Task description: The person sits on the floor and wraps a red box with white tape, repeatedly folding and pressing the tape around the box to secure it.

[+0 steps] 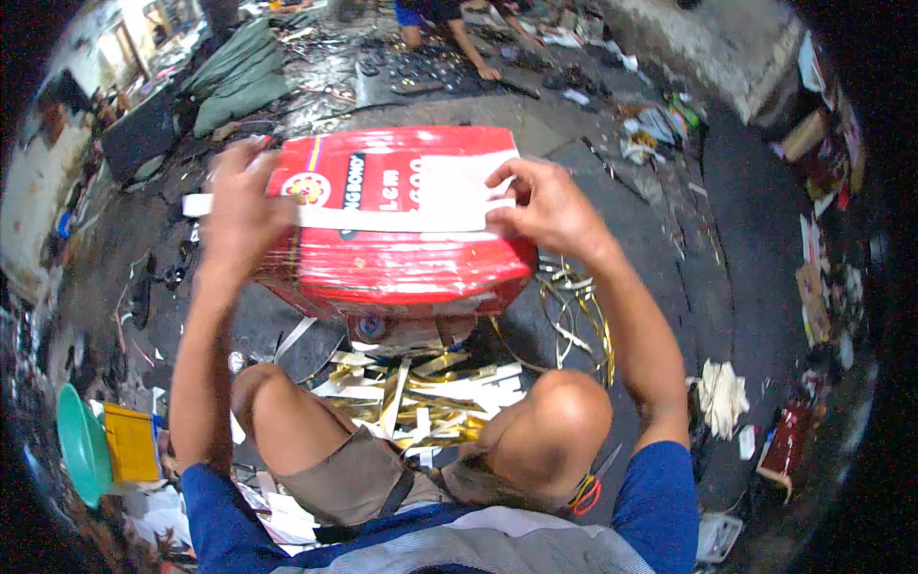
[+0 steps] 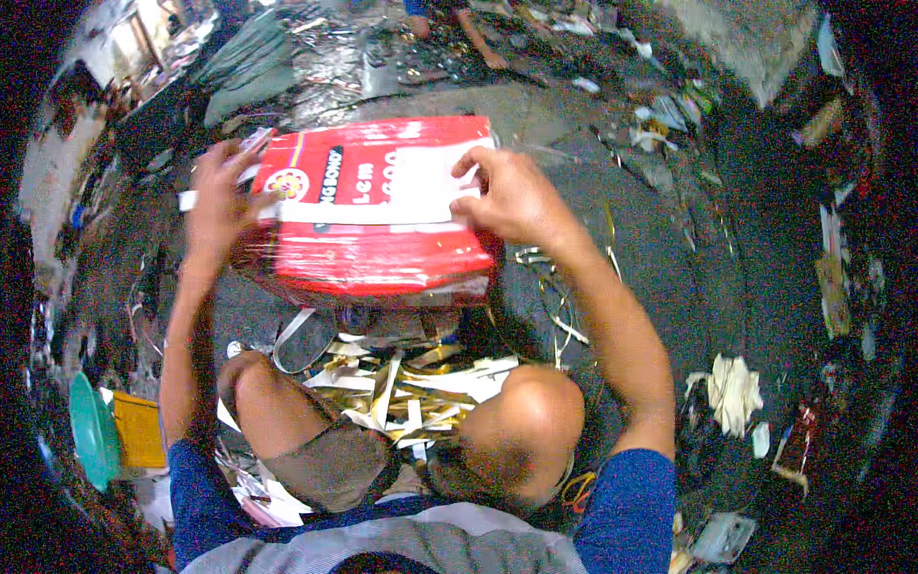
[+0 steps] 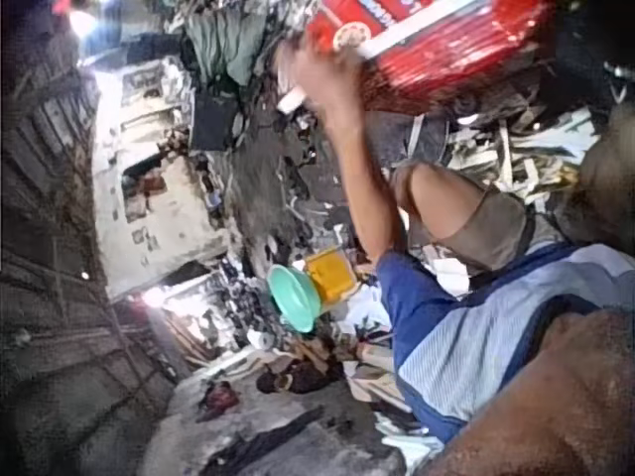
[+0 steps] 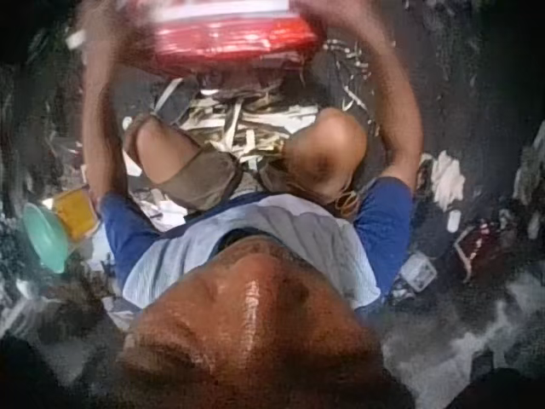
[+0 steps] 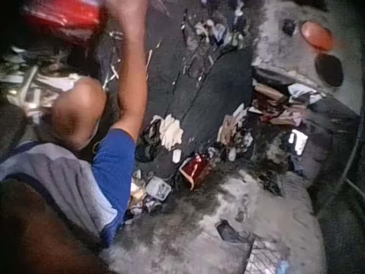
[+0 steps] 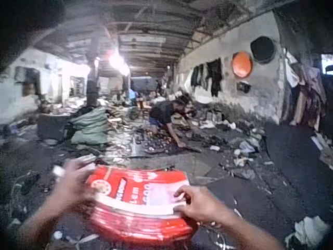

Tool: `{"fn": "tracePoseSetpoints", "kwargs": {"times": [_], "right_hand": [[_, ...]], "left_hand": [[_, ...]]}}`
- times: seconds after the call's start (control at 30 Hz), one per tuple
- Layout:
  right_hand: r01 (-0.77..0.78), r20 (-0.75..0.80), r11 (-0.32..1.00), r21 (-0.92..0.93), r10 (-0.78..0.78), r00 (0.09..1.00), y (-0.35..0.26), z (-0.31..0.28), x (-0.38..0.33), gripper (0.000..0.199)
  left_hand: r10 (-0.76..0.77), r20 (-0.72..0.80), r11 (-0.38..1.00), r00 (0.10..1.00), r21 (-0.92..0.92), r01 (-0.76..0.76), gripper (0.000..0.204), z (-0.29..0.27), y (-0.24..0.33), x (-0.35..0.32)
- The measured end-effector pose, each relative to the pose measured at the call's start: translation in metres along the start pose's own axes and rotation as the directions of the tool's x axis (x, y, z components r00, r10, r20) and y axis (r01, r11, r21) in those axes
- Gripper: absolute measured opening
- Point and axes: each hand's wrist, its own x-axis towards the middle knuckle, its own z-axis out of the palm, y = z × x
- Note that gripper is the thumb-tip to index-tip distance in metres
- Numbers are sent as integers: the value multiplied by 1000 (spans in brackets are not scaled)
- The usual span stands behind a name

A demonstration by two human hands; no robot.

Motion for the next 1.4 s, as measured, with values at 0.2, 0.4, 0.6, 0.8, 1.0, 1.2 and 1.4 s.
{"fn": "tracePoseSetpoints", "kwargs": {"times": [0.2, 0.4, 0.6, 0.8, 1.0, 1.2, 1.4], "right_hand": [[-36, -205, 963, -268, -21, 978, -26, 14, -5, 44], [132, -286, 932, -337, -235, 929, -14, 9, -21, 23], [272, -215, 832, -484, -415, 884, -8, 8, -30, 17], [355, -77, 768, -533, -461, 884, -12, 2, -25, 14], [236, -138, 941, -241, -274, 952, -8, -3, -24, 19], [192, -250, 962, -196, -238, 938, -1, 9, -24, 21], [83, -319, 986, -147, -127, 939, -7, 17, -22, 16]], "left_hand": [[353, 0, 550, 936, -809, -207, 43, 111, 142, 30], [227, 79, 555, 971, -830, -62, 23, 110, 152, 25], [277, -45, 588, 960, -782, -206, 13, 124, 150, 20], [334, -13, 576, 942, -789, -215, 14, 124, 141, 26], [327, 15, 533, 945, -828, -171, 11, 126, 140, 31], [272, -45, 558, 961, -806, -196, 12, 130, 141, 30], [219, 2, 590, 976, -797, -131, 13, 126, 147, 27]]}}
